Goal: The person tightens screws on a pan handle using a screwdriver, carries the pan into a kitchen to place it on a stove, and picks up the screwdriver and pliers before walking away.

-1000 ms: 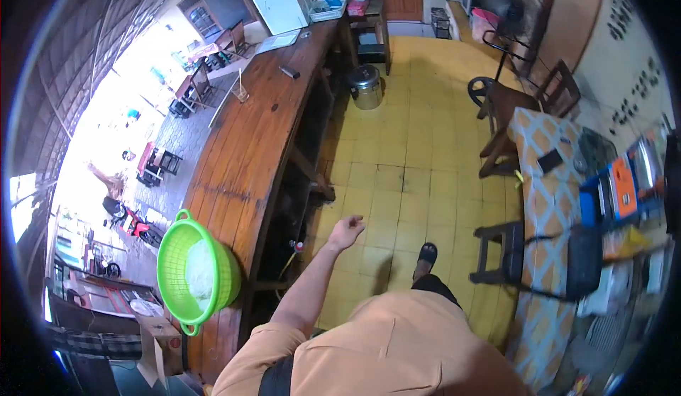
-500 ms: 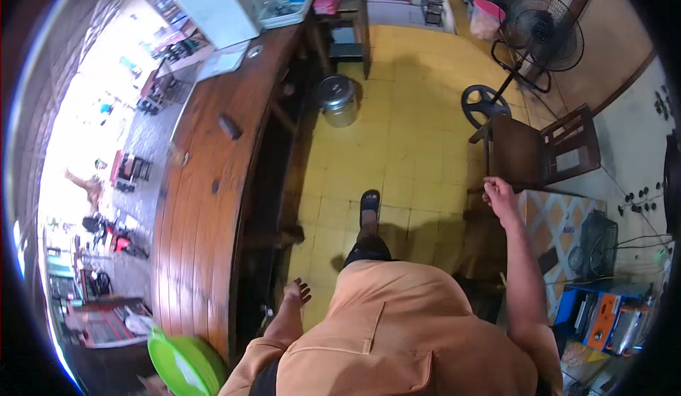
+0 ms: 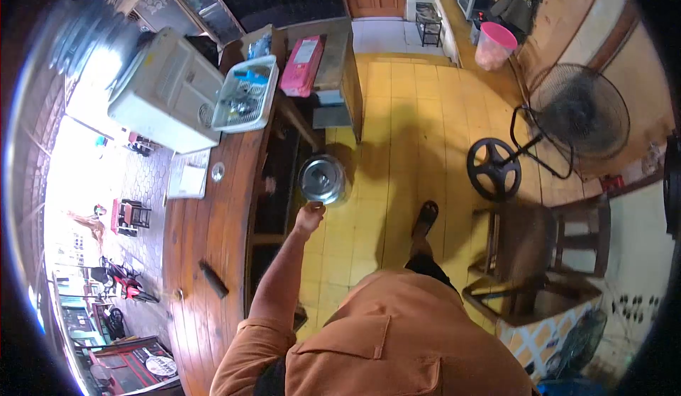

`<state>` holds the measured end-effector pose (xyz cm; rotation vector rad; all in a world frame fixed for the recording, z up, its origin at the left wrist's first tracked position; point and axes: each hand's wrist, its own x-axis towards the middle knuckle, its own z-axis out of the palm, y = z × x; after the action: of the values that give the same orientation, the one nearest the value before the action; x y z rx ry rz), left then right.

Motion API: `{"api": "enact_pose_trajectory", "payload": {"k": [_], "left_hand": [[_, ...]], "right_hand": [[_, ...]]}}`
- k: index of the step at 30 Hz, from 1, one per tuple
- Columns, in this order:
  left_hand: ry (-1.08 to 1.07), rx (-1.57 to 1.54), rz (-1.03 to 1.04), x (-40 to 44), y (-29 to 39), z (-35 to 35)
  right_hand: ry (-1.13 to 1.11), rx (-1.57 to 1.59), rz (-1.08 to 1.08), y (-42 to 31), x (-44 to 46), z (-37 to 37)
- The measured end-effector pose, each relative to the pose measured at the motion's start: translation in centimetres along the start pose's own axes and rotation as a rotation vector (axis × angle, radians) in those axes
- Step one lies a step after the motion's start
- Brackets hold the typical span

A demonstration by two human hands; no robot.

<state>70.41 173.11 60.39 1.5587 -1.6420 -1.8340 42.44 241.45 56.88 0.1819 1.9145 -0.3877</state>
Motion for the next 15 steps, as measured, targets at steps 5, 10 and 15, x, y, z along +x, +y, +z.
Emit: {"api": "enact_pose_trajectory", "payload": {"k": [5, 10, 15], "left_hand": [[0.146, -0.086, -0.087, 10.6, 4.9, 6.0], [-0.043, 0.143, -0.434, 12.3, 5.9, 11.1], [-0.023, 0.115, -0.760, 17.1, 11.2, 13.6]], "right_hand": [[-0.012, -0.203, -0.150, -14.6, 13.6, -9.6], [0.207, -0.528, -0.622, -46.8, 24.7, -24.2], [0.205, 0.233, -0.884, -81.1, 13.2, -36.0]]}}
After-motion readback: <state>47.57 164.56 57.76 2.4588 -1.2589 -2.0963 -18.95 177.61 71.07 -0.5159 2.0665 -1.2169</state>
